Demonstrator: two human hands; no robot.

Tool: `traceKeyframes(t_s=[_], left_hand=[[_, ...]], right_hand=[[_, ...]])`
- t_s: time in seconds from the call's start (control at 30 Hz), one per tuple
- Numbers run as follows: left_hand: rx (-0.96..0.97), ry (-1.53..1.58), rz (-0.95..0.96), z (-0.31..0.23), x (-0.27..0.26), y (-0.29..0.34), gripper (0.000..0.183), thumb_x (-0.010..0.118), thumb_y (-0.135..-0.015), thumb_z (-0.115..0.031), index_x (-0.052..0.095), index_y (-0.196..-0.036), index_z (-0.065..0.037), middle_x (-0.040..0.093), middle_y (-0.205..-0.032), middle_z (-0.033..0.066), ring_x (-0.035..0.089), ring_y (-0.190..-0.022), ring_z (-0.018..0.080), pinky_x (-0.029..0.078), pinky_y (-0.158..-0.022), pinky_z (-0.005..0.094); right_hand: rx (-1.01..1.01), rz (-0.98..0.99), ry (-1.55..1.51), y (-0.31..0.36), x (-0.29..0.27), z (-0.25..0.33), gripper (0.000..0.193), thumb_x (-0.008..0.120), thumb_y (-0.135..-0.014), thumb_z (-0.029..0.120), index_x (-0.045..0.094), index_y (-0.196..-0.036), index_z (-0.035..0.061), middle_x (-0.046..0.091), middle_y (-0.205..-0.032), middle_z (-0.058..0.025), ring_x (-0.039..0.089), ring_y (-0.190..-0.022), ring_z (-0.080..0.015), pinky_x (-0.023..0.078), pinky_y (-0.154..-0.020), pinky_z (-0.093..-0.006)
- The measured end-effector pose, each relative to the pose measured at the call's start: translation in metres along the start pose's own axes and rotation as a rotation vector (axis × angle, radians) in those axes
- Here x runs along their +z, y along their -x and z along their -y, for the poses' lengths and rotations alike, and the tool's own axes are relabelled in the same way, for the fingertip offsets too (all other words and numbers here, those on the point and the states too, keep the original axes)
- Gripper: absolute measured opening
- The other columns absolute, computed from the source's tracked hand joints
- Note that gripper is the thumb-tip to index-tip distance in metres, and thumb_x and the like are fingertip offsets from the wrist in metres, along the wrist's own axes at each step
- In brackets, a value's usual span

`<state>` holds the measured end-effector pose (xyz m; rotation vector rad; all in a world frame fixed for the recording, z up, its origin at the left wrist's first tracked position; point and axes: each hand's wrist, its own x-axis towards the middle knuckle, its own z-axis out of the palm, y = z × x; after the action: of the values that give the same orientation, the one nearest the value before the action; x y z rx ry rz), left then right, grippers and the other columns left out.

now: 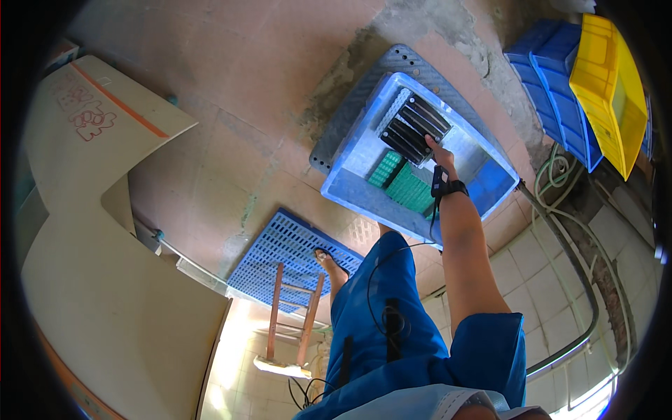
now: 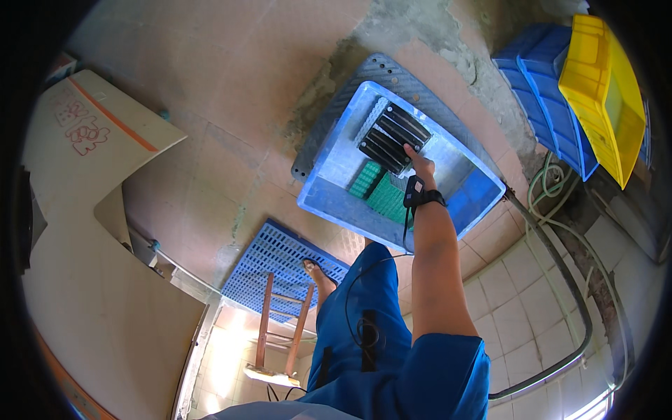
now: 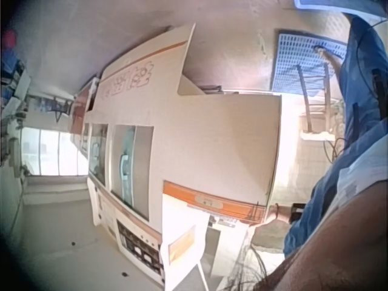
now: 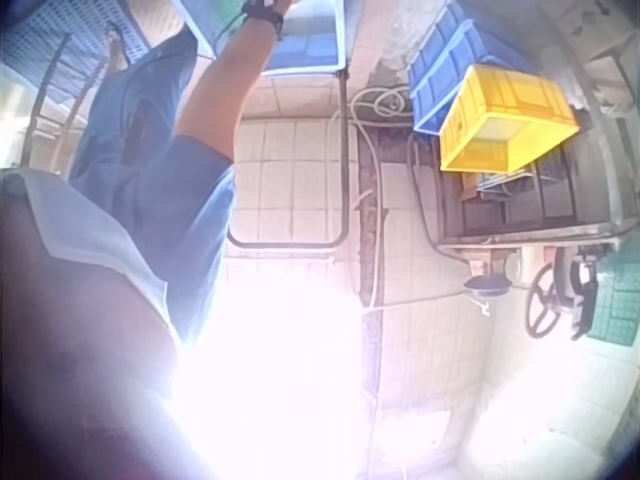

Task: Sort and arrange green and white mesh components and paper tags at a factory station.

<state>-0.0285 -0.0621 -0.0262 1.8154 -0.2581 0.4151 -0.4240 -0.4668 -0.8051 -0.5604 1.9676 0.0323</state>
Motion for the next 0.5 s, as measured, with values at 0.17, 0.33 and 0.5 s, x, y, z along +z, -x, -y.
traceKeyframes(t_s=[0.17, 0.33, 0.5], left_hand=[[0.041, -0.034, -0.015, -0.009, -0.003, 0.004, 0.061, 0.033, -0.094, -0.044, 0.029, -0.14, -0.004, 0.02, -0.149, 0.0125, 0.017, -0.138, 0.0284, 0.01, -0.114, 0.0429], [-0.017, 0.115, 0.303, -0.005, -0.045, -0.008, 0.063, 0.03, -0.095, -0.046, 0.024, -0.142, -0.005, 0.017, -0.15, 0.0128, 0.015, -0.138, 0.0287, 0.012, -0.113, 0.0432], [-0.171, 0.35, 0.563, 0.005, -0.063, -0.016, 0.066, 0.032, -0.092, -0.048, 0.021, -0.144, -0.009, 0.021, -0.146, 0.0154, 0.022, -0.132, 0.028, 0.02, -0.109, 0.0427]], right_hand=[[-0.161, 0.056, -0.016, 0.067, 0.017, 0.017, 0.082, 0.089, -0.05, 0.041, 0.058, -0.109, -0.0074, 0.064, -0.102, -0.0115, 0.06, -0.089, -0.02, 0.046, -0.079, -0.0302], [-0.269, 0.209, -0.55, 0.091, 0.036, 0.022, 0.049, 0.081, -0.064, 0.008, 0.059, -0.107, 0.0013, 0.064, -0.095, -0.0074, 0.062, -0.08, -0.0212, 0.052, -0.072, -0.0347], [-0.136, 0.223, -0.544, 0.103, 0.041, 0.026, 0.047, 0.079, -0.063, 0.006, 0.06, -0.105, -0.0001, 0.063, -0.092, -0.0082, 0.062, -0.077, -0.0227, 0.051, -0.071, -0.0352]])
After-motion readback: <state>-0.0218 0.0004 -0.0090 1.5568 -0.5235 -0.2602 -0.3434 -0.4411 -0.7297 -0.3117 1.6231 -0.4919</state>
